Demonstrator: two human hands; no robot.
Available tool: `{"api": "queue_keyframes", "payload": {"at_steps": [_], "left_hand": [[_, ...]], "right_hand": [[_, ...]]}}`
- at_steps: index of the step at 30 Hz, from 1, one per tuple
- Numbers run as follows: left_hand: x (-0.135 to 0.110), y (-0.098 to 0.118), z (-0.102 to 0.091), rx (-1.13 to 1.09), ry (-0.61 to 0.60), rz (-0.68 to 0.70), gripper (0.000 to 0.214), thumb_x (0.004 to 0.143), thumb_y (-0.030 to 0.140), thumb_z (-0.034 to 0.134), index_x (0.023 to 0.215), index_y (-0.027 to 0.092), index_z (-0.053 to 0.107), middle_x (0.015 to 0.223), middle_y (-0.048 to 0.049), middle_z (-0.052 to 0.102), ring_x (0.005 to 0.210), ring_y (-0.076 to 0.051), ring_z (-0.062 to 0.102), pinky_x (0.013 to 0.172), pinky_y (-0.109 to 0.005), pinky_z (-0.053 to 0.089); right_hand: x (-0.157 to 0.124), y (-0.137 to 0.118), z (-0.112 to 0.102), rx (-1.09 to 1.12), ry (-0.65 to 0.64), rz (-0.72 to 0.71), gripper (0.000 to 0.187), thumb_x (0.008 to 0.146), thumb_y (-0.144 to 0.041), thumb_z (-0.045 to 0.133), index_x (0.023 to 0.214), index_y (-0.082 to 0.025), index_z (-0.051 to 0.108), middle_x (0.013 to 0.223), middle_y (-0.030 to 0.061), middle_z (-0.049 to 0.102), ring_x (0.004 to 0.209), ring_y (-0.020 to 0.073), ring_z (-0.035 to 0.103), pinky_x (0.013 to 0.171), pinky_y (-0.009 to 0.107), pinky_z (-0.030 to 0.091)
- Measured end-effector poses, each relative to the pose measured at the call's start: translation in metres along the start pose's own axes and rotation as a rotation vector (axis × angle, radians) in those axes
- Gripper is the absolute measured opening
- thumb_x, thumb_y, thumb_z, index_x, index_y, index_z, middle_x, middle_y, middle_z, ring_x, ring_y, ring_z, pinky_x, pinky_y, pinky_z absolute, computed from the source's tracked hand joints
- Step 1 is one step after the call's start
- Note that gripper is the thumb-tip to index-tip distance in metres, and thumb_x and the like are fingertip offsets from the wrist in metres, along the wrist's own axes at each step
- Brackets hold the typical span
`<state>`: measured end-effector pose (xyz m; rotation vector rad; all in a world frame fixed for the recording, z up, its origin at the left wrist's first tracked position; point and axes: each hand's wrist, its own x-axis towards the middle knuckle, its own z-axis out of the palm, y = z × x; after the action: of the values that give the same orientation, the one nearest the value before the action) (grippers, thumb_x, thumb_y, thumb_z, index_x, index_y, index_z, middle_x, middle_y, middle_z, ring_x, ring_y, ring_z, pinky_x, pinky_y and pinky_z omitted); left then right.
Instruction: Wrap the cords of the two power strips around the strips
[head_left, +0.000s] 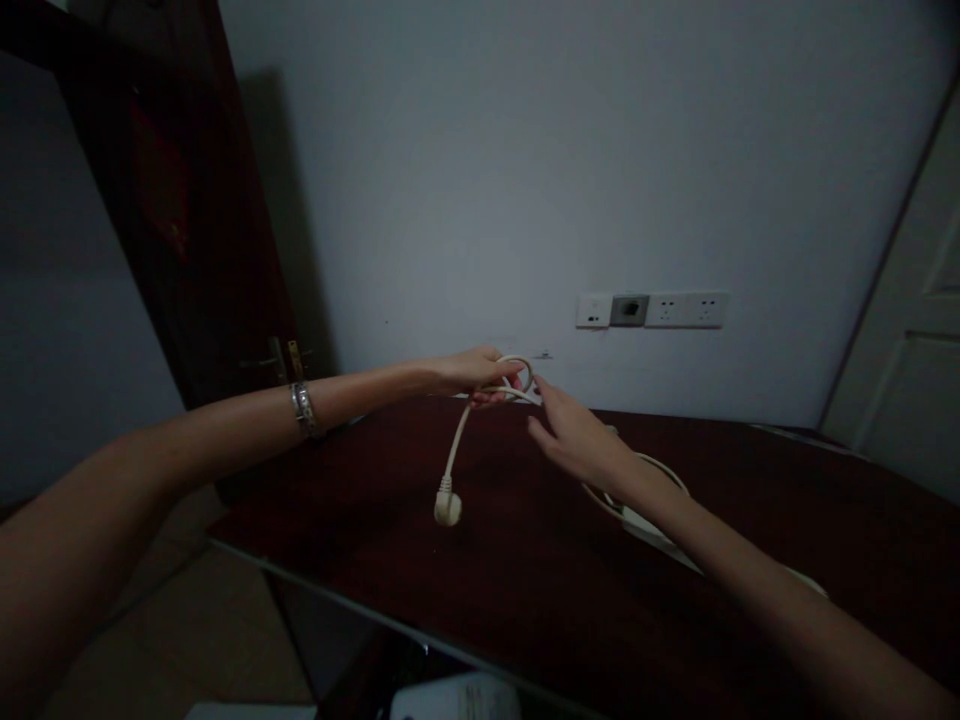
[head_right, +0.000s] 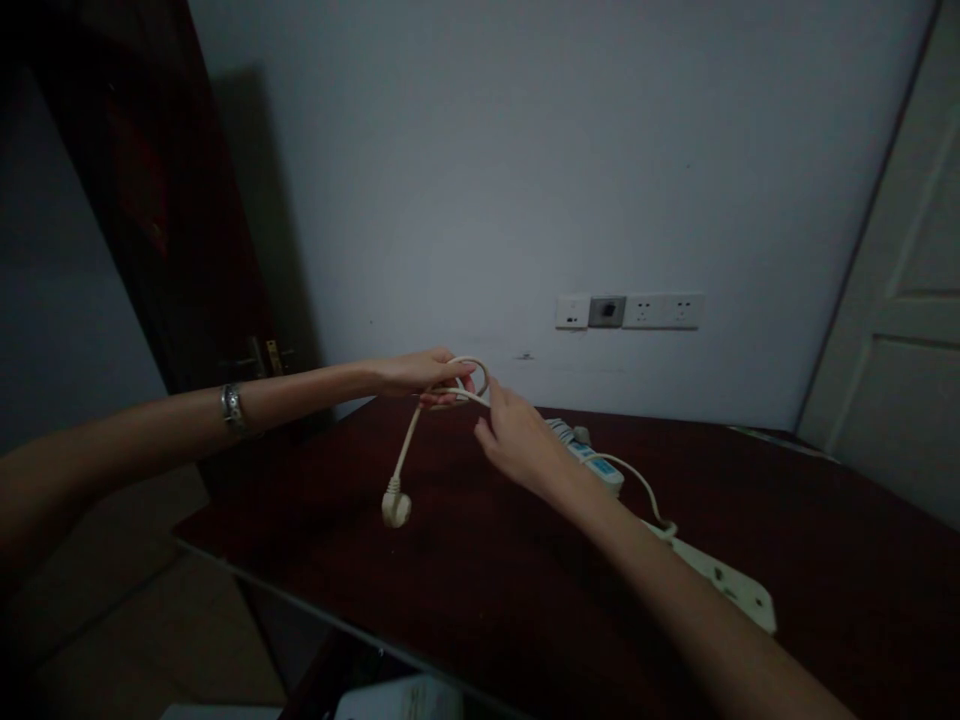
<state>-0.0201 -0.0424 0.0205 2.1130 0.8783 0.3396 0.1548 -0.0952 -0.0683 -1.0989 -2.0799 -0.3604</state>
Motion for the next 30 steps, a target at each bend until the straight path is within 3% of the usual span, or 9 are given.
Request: {"api": "queue_keyframes", "payload": {"at_steps": [4,8,11,15,17,21,25,30], "left_hand": [[0.0,0.004,0.008,0.002,0.019,0.023,0.038,0.09,0.044,0.037,0.082,0.012,0.056,0.049,0.001,0.052,0.039,-0.006,0.04,0.044,-0.018,0.032],[0.006,-0.006,-0.002,0.074,0.182,0.071,0.038,0.091,0.039,0.035,0.077,0.01,0.057,0.06,-0.0042,0.059,0.052,-0.008,0.051,0.052,-0.019,0.039],[0.011,-0.02,-0.013,0.098,0.269,0.053,0.036,0.091,0.034,0.034,0.076,0.01,0.056,0.068,-0.0071,0.062,0.059,-0.01,0.055,0.056,-0.02,0.041],[0.01,-0.04,-0.025,-0.007,0.144,0.006,0.036,0.092,0.04,0.033,0.094,0.012,0.056,0.066,-0.0073,0.063,0.045,-0.009,0.048,0.046,-0.021,0.035],[0.004,-0.046,-0.03,-0.013,0.099,0.007,0.037,0.091,0.044,0.035,0.098,0.014,0.055,0.057,-0.0037,0.058,0.036,-0.007,0.037,0.04,-0.021,0.027],[-0.009,-0.049,-0.04,0.024,0.146,-0.029,0.039,0.088,0.05,0.041,0.102,0.016,0.053,0.051,0.0008,0.048,0.034,-0.005,0.028,0.037,-0.023,0.017],[-0.016,-0.05,-0.045,0.089,0.276,0.043,0.035,0.086,0.049,0.044,0.104,0.02,0.05,0.06,0.0008,0.046,0.04,-0.005,0.028,0.04,-0.023,0.017],[-0.017,-0.052,-0.047,0.445,0.541,0.255,0.025,0.086,0.039,0.047,0.095,0.017,0.054,0.063,-0.0001,0.048,0.054,-0.009,0.039,0.05,-0.021,0.029]], "right_hand": [[0.001,0.001,-0.004,0.074,-0.098,0.008,0.036,0.093,-0.03,0.031,0.119,-0.014,0.051,0.085,0.0117,0.068,0.071,0.022,0.064,0.064,0.032,0.043],[-0.003,0.003,-0.013,-0.003,-0.033,-0.056,0.03,0.094,-0.031,0.032,0.094,-0.018,0.058,0.08,0.0089,0.066,0.068,0.0195,0.06,0.061,0.028,0.038],[-0.004,0.002,-0.023,-0.036,0.051,-0.048,0.029,0.094,-0.031,0.032,0.088,-0.017,0.057,0.074,0.0073,0.063,0.063,0.0176,0.056,0.058,0.027,0.035],[0.002,0.01,-0.042,-0.025,0.211,0.043,0.031,0.094,-0.035,0.034,0.086,-0.017,0.057,0.063,0.0037,0.057,0.053,0.0149,0.05,0.054,0.027,0.032],[0.005,0.023,-0.053,-0.037,0.307,0.096,0.031,0.093,-0.036,0.035,0.09,-0.017,0.059,0.062,0.003,0.056,0.051,0.0147,0.048,0.053,0.027,0.031],[0.003,0.066,-0.069,-0.109,0.417,0.229,0.032,0.091,-0.036,0.037,0.105,-0.017,0.058,0.06,0.0032,0.058,0.05,0.017,0.05,0.052,0.027,0.031],[-0.01,0.111,-0.068,-0.276,0.324,0.337,0.034,0.09,-0.035,0.037,0.109,-0.017,0.058,0.072,0.0087,0.065,0.061,0.0233,0.057,0.056,0.03,0.034],[-0.03,0.141,-0.054,-0.303,0.164,0.423,0.037,0.091,-0.037,0.034,0.113,-0.017,0.057,0.077,0.0099,0.068,0.065,0.0243,0.06,0.058,0.03,0.036]]}}
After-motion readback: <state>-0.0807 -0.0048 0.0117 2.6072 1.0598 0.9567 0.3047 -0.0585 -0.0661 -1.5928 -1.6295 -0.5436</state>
